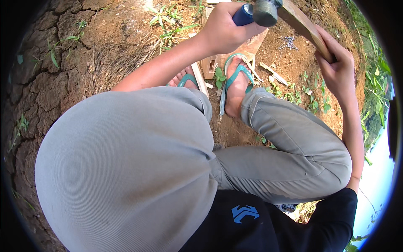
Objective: The person uses a hammer and chisel to carve a notch into a block of wood while sitting on the ground, then carries the wood block toward a wooden structure.
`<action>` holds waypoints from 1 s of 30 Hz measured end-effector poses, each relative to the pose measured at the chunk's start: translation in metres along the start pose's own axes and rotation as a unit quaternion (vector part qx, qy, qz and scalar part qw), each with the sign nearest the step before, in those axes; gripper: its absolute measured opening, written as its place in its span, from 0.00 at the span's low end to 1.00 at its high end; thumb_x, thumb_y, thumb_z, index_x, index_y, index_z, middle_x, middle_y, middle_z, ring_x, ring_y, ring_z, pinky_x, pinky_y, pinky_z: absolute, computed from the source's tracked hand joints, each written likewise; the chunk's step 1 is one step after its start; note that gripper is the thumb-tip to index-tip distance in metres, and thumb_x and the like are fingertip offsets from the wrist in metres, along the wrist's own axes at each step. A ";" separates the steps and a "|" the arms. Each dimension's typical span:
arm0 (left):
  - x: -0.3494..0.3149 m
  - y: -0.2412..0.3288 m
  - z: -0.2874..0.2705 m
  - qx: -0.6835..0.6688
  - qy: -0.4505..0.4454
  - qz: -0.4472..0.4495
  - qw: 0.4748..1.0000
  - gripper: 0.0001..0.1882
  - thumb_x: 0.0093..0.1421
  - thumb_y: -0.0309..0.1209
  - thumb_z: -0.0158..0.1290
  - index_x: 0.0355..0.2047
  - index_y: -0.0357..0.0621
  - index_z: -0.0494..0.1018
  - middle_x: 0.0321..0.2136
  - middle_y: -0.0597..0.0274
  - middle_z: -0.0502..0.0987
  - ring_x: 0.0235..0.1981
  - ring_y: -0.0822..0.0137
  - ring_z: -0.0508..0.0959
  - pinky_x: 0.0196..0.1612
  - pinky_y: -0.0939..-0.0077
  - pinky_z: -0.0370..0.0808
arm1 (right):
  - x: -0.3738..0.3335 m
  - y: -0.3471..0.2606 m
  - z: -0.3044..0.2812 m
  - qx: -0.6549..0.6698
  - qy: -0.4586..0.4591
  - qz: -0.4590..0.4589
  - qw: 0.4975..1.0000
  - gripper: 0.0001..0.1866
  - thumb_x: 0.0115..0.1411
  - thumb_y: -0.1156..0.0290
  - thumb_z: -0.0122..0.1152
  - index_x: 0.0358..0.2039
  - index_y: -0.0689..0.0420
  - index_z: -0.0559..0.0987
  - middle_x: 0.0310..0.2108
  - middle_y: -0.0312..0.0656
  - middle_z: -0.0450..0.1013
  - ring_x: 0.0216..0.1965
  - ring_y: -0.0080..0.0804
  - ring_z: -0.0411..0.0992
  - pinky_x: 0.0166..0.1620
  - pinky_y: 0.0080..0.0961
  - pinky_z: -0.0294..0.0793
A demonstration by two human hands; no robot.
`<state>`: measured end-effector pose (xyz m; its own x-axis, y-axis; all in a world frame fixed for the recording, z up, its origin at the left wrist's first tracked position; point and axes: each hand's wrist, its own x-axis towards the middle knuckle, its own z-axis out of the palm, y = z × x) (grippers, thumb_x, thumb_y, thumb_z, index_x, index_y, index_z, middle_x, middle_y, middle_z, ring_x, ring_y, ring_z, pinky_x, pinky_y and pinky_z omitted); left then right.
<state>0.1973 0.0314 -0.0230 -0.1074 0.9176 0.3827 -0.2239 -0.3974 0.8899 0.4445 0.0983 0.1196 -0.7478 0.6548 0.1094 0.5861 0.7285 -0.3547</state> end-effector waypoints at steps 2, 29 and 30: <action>0.011 0.001 -0.007 -0.019 -0.031 0.010 0.999 0.09 0.64 0.32 0.63 0.31 0.39 0.79 0.23 0.75 0.76 0.25 0.81 0.69 0.28 0.79 0.67 | 0.000 -0.002 -0.006 0.027 -0.016 0.062 0.998 0.29 0.59 0.84 0.61 0.62 0.57 0.76 0.44 0.35 0.80 0.37 0.16 0.71 0.41 0.18 0.73; -0.016 -0.014 0.001 0.040 -0.070 -0.033 0.996 0.13 0.61 0.37 0.67 0.29 0.42 0.79 0.20 0.73 0.74 0.23 0.83 0.68 0.26 0.79 0.68 | -0.022 0.006 0.015 -0.005 0.029 0.006 1.000 0.28 0.56 0.85 0.61 0.58 0.53 0.80 0.48 0.48 0.81 0.43 0.39 0.82 0.47 0.29 0.80; -0.016 -0.014 0.001 0.039 -0.057 -0.017 0.997 0.13 0.62 0.38 0.66 0.29 0.42 0.79 0.19 0.73 0.73 0.23 0.83 0.68 0.26 0.78 0.67 | -0.024 0.003 0.013 -0.006 0.018 0.016 1.000 0.29 0.56 0.86 0.61 0.58 0.53 0.80 0.49 0.48 0.81 0.43 0.38 0.82 0.47 0.28 0.79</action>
<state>0.2031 0.0223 -0.0418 0.0113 0.9272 0.3744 -0.1498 -0.3687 0.9174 0.4602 0.0818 0.1040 -0.7169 0.6846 0.1317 0.6132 0.7091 -0.3481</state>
